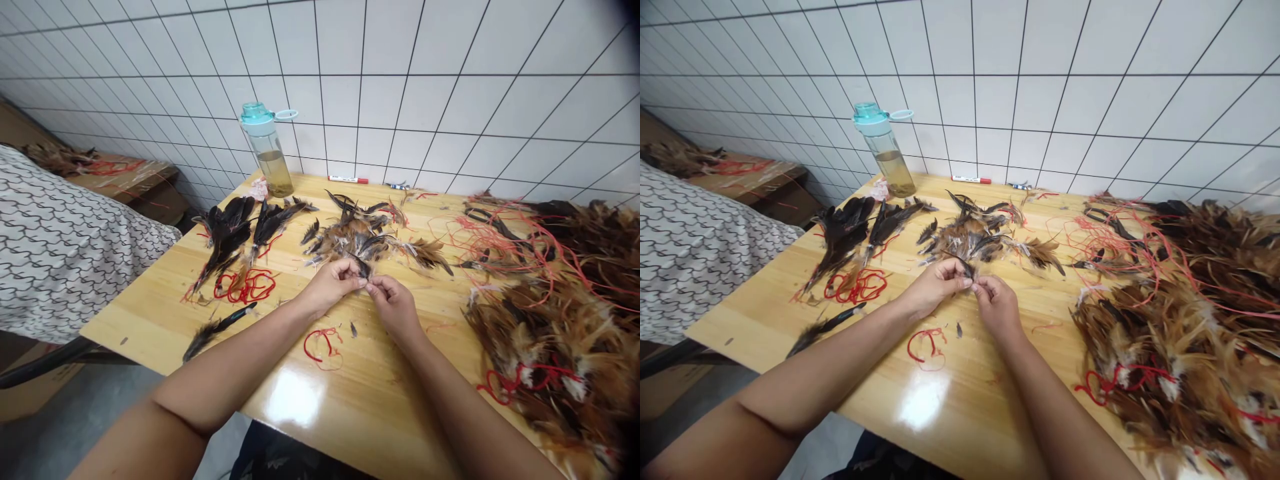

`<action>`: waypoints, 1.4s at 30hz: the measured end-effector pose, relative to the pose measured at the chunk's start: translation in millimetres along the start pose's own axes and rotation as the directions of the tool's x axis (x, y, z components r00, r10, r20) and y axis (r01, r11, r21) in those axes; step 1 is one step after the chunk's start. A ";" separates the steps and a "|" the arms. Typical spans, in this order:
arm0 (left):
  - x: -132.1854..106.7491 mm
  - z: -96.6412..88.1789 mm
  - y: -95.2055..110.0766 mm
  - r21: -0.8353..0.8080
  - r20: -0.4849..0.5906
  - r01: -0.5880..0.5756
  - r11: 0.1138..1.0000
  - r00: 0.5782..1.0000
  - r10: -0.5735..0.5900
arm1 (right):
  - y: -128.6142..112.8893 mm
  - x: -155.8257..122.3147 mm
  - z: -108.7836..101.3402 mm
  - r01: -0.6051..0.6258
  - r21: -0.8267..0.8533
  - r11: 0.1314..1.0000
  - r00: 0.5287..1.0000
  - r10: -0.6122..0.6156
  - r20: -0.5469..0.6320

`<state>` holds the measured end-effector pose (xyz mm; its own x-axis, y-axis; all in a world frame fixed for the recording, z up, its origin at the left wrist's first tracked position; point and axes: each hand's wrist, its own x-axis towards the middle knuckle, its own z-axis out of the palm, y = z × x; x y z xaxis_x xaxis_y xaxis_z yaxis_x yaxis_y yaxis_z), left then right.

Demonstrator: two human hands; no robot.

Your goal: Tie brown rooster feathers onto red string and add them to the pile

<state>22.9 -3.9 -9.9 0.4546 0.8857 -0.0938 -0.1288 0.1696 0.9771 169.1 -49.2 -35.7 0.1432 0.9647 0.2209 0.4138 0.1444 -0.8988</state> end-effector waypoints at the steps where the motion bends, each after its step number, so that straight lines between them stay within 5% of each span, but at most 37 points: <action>1: -0.2 0.2 1.2 0.003 0.011 -0.002 1.000 1.000 0.002 | 0.1 0.1 -0.1 -0.003 0.002 1.000 1.000 0.003 0.010; 4: 0.5 -3.8 6.6 0.045 -0.026 -0.031 0.999 0.999 0.032 | 0.3 0.5 -0.6 -0.016 0.004 1.000 0.999 0.016 0.037; 7: 4.6 -16.9 13.5 0.131 -0.198 -0.116 0.985 0.970 0.140 | 0.3 1.4 -2.1 -0.063 0.037 0.997 0.997 0.061 0.040; 11: 11.3 -38.0 19.8 0.408 -0.286 -0.144 0.902 0.917 0.276 | -0.4 2.9 -4.7 -0.129 0.098 0.987 0.992 0.127 0.021; 16: 11.3 -48.1 21.5 0.810 -0.020 -0.193 0.554 0.935 0.354 | -1.7 3.2 -5.7 -0.150 0.118 0.982 0.989 0.149 0.018; 22: 7.5 -49.3 19.6 0.842 0.376 -0.434 0.321 0.898 0.228 | 1.9 2.6 -4.6 -0.158 0.107 0.982 0.987 0.156 0.028; 27: 8.1 -48.4 15.9 0.871 0.408 -0.440 0.219 0.896 0.176 | 4.1 2.1 -3.1 -0.144 0.061 0.988 0.989 0.142 0.039; 36: 0.4 -32.7 25.5 0.868 0.432 -0.478 0.134 0.860 0.273 | 3.1 0.7 -2.1 -0.093 -0.070 0.993 0.996 0.094 0.009; 42: -4.1 -24.3 24.8 0.864 0.499 -0.488 -0.123 0.799 0.336 | 1.0 1.3 -1.0 -0.089 -0.113 0.990 0.996 0.088 -0.017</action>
<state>-3.6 7.2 10.1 0.7594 0.5491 0.3490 0.5556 -0.8264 0.0912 170.6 -48.1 -36.0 0.1942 0.9698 0.1476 0.4981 0.0321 -0.8665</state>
